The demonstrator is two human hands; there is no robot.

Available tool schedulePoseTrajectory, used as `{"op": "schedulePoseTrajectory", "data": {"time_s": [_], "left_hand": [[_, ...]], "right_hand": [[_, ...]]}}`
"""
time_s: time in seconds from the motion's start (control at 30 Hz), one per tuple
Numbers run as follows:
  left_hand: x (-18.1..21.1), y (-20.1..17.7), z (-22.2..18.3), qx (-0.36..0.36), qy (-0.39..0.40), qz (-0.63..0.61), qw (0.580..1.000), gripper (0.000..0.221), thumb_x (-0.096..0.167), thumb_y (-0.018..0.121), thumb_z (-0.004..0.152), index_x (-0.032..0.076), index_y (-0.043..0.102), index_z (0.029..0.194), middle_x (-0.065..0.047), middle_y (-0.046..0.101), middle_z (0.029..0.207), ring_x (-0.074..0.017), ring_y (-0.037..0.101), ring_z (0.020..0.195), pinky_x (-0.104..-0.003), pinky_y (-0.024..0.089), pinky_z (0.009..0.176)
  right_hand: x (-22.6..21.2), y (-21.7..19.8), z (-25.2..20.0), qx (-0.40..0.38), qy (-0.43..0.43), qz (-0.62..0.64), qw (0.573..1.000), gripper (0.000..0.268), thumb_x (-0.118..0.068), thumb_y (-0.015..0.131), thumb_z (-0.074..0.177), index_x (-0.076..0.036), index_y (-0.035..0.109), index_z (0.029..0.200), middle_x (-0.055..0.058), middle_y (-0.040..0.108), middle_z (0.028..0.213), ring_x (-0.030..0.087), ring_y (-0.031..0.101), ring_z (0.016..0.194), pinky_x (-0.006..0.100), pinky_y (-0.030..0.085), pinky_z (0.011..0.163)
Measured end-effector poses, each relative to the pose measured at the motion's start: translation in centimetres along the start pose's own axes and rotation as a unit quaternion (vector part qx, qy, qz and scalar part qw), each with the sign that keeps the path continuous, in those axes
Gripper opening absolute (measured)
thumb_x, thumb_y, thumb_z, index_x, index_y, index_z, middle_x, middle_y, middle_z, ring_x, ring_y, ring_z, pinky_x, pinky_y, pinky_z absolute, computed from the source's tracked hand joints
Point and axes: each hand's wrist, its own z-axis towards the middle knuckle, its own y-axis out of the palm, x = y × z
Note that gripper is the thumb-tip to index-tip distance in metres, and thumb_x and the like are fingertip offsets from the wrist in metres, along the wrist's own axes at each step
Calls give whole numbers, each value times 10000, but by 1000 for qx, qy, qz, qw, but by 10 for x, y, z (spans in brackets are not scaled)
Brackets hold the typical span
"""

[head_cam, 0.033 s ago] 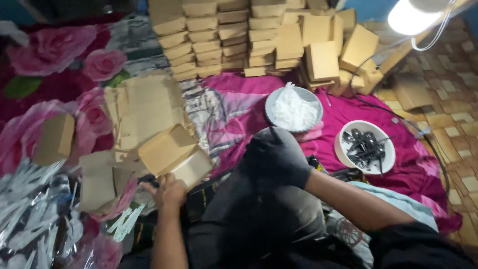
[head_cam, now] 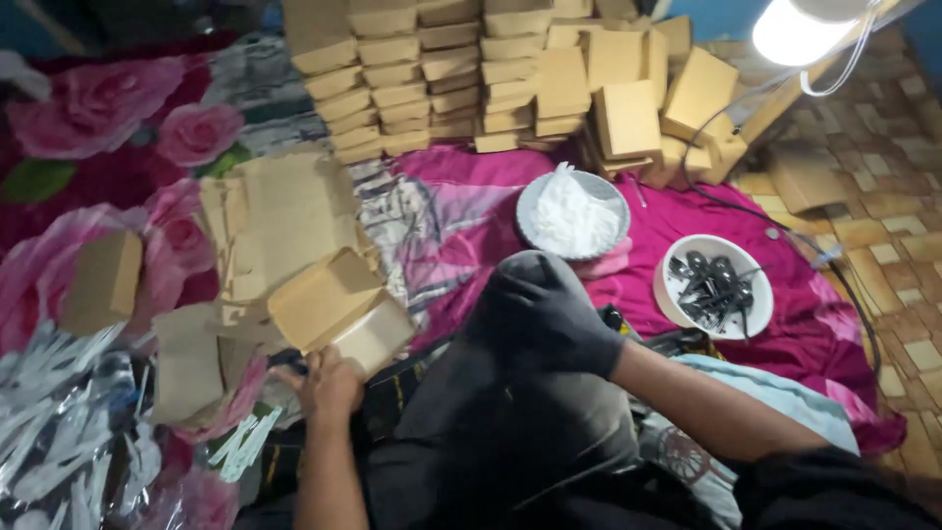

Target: Packaging plastic forks by putting them into individual plastic sleeves and then into boxes.

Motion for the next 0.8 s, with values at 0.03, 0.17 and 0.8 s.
{"op": "schedulePoseTrajectory", "data": {"time_s": [0.03,0.17,0.8], "left_hand": [[2,-11,-12,15,-5,-27,1000,391,301,396,1021,330,735,1214,31,460,1522,-270,319,1509,-838,111,1121],[0,11,-14,57,-31,-60,996,383,427,383,1061,369,598,1373,54,265,1727,-236,208,1602,-857,41,1110],[127,94,-164,339,165,-18,926,986,708,416,888,-42,386,1529,-341,494,1488,-444,563,1302,-559,424,1126]], "right_hand": [[-11,-22,-7,-13,25,9,1000,312,-403,567,978,-115,683,1016,153,639,1139,424,547,1211,715,283,1056],[-8,7,-100,-17,87,-100,991,426,-570,577,904,-260,682,1178,78,539,1434,388,447,1364,718,308,1018],[26,52,-215,58,405,213,887,496,-361,399,1073,-66,496,1461,191,611,1406,329,592,1276,424,427,1109]]}}
